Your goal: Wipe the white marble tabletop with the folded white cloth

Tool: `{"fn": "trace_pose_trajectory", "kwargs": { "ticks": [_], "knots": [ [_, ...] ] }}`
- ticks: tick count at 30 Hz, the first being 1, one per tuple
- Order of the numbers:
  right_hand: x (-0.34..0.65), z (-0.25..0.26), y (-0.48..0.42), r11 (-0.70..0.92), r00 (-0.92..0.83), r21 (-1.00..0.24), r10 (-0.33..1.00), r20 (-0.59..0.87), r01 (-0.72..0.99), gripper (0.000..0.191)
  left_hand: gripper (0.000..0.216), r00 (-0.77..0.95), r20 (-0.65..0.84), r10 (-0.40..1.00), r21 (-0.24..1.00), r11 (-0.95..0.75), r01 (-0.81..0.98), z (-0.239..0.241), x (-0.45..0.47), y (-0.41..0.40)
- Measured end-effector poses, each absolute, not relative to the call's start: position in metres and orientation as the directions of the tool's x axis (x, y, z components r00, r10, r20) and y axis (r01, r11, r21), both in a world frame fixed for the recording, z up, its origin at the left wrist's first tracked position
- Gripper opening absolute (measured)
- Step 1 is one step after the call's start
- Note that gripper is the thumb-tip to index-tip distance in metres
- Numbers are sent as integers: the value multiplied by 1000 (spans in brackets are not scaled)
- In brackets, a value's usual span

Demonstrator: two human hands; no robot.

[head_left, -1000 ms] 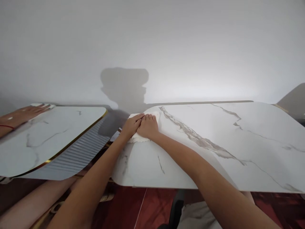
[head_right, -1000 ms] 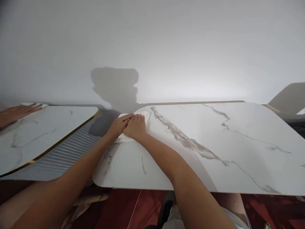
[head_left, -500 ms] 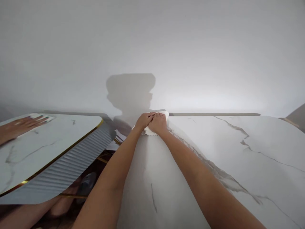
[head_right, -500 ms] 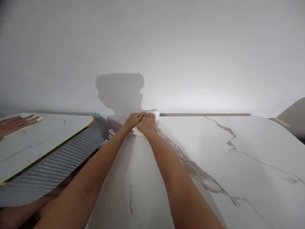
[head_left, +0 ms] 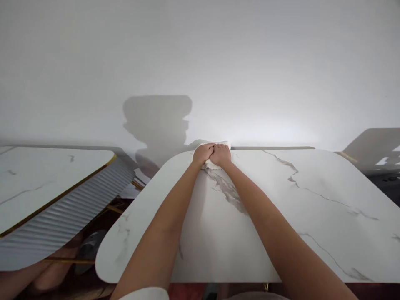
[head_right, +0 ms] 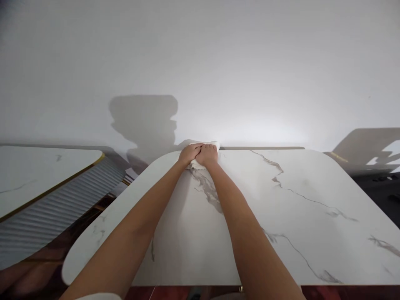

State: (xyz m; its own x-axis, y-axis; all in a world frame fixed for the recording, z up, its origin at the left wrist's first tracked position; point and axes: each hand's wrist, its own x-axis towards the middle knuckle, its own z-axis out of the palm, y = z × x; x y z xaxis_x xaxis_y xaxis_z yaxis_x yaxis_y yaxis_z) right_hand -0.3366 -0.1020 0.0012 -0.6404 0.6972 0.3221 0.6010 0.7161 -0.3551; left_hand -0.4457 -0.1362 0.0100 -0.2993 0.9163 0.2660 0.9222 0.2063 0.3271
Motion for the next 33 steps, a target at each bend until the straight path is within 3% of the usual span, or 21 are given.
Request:
{"fn": "trace_pose_trajectory", "kwargs": {
  "ticks": [17, 33],
  "knots": [
    [-190, -3, -48, 790, -713, -235, 613, 340, 567, 42, 36, -255, 352, 901, 201, 193, 960, 9, -293, -98],
    [5, -8, 28, 802, -699, -262, 597, 394, 536, 48, 37, -168, 360, 918, 291, 61, 955, 5, -103, -35]
  ]
}}
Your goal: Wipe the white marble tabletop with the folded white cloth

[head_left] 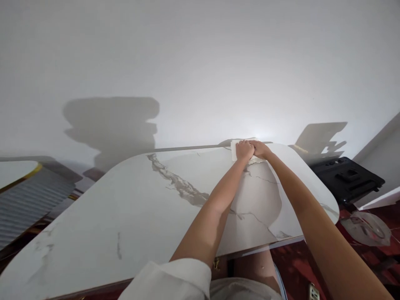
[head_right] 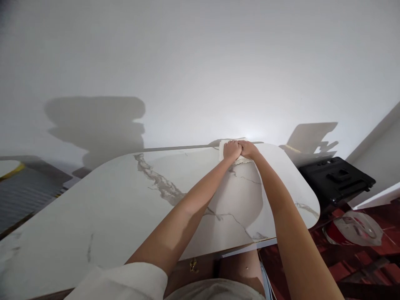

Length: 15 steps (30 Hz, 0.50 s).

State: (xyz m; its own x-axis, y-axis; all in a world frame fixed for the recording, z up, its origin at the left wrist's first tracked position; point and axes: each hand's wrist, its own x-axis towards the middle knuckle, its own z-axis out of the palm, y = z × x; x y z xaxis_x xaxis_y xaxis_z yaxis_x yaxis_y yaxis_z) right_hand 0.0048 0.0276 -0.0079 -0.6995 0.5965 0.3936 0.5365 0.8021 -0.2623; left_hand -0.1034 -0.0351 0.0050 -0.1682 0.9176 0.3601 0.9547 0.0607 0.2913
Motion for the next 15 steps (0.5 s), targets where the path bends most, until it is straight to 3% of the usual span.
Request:
{"fn": "trace_pose_trajectory", "kwargs": {
  "ticks": [7, 15],
  "knots": [
    [77, -8, 41, 777, -640, -314, 628, 443, 545, 50, 38, -106, 354, 929, 329, -18, 944, 6, -37, -14],
    [142, -6, 22, 736, -629, -266, 672, 391, 622, 51, 41, -40, 376, 926, 394, -121, 911, 4, 21, -27]
  ]
}}
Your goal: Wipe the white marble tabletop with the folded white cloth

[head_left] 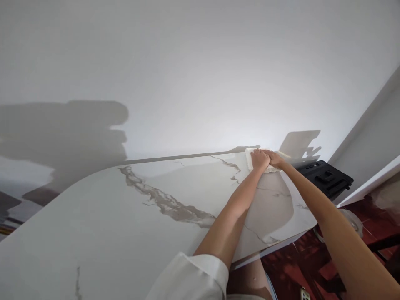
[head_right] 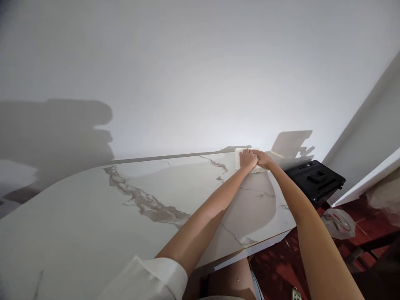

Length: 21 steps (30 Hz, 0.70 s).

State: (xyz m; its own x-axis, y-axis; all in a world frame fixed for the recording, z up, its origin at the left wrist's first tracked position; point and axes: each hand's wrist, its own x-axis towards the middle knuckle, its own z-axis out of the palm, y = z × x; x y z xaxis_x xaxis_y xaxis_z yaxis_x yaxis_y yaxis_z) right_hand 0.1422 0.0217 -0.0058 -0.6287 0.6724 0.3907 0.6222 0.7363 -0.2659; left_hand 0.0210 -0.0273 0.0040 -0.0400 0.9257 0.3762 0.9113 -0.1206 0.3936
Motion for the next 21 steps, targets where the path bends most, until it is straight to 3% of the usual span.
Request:
{"fn": "trace_pose_trajectory", "kwargs": {
  "ticks": [15, 21],
  "knots": [
    [225, -2, -83, 618, -543, -199, 774, 326, 761, 55, 44, 121, 384, 916, 414, -287, 864, 7, 91, -113],
    [239, -5, -132, 537, -485, -135, 826, 287, 833, 53, 45, 232, 281, 931, 414, -336, 846, 14, 94, -155]
  ]
}}
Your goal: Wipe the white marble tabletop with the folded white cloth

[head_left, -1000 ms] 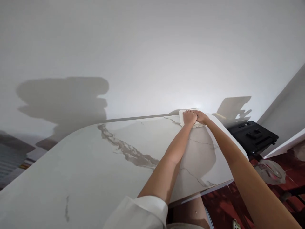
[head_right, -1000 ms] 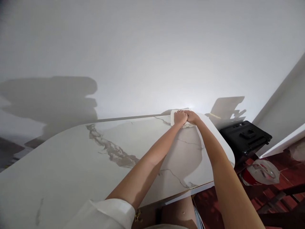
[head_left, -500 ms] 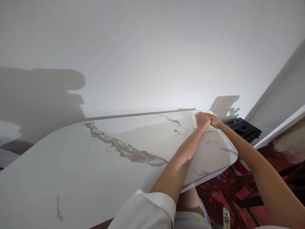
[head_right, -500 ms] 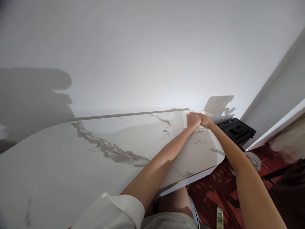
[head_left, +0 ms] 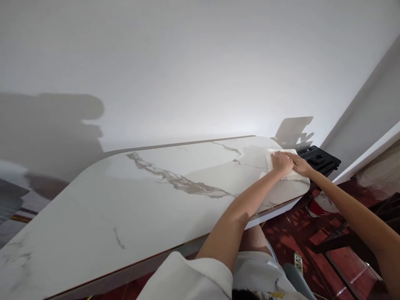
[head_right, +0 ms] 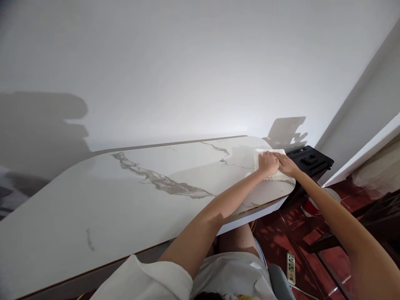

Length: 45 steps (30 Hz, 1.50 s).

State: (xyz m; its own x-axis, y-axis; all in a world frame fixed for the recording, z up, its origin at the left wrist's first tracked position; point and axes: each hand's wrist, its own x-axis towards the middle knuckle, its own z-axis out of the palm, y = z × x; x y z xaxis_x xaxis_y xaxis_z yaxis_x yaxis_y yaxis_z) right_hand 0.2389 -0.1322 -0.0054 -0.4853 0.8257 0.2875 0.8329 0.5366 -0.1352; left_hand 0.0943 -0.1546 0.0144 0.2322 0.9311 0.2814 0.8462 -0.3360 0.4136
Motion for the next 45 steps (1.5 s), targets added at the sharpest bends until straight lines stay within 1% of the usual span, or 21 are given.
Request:
{"fn": "trace_pose_trajectory", "kwargs": {
  "ticks": [2, 7, 10, 13, 16, 18, 21, 24, 26, 28, 30, 33, 36, 41, 45],
  "knots": [
    [238, -8, -147, 540, -491, -112, 820, 294, 834, 52, 44, 283, 286, 916, 396, -381, 836, 15, 87, -170],
    [205, -14, -185, 556, -513, -63, 799, 314, 829, 53, 44, 351, 363, 863, 307, -466, 830, 8, 46, -209],
    [161, -12, -214, 565, -528, -39, 792, 308, 824, 55, 47, 367, 340, 866, 281, -465, 839, 6, 6, -233],
    [103, -9, -244, 566, -530, -27, 788, 313, 824, 56, 50, 358, 279, 891, 275, -431, 859, 7, -46, -259],
    [39, -8, -273, 624, -581, -51, 752, 310, 780, 56, 51, 313, 243, 918, 259, -372, 891, 5, -106, -292],
    [-6, -9, -292, 678, -626, -100, 717, 307, 728, 57, 52, 247, 221, 944, 233, -297, 926, 2, -149, -317],
    [-77, -12, -318, 755, -686, -176, 650, 329, 631, 61, 53, 151, 247, 957, 179, -198, 964, -4, -218, -355],
    [-150, -12, -336, 835, -753, -177, 548, 364, 521, 62, 54, 32, 223, 974, 143, -65, 988, -7, -287, -384],
    [-198, -9, -342, 864, -794, -148, 502, 344, 482, 61, 54, -72, 190, 979, 120, 50, 991, -5, -330, -395],
    [-241, -6, -342, 877, -815, -142, 479, 327, 458, 65, 55, -176, 167, 970, 92, 163, 982, -3, -366, -399],
    [-276, -3, -336, 880, -817, -166, 475, 326, 445, 62, 54, -219, 178, 959, 67, 210, 975, 0, -395, -394],
    [-314, -3, -318, 875, -809, -212, 483, 335, 435, 56, 53, -227, 216, 950, 55, 220, 974, 1, -428, -376],
    [-336, -4, -296, 872, -801, -240, 487, 349, 426, 55, 50, -219, 255, 942, 75, 206, 976, 1, -450, -350],
    [-337, -5, -261, 858, -787, -249, 513, 343, 450, 55, 47, -211, 277, 937, 112, 187, 976, 2, -453, -312],
    [-298, -5, -234, 856, -780, -247, 516, 354, 454, 53, 45, -202, 274, 940, 147, 166, 975, 4, -413, -285]
  ]
}}
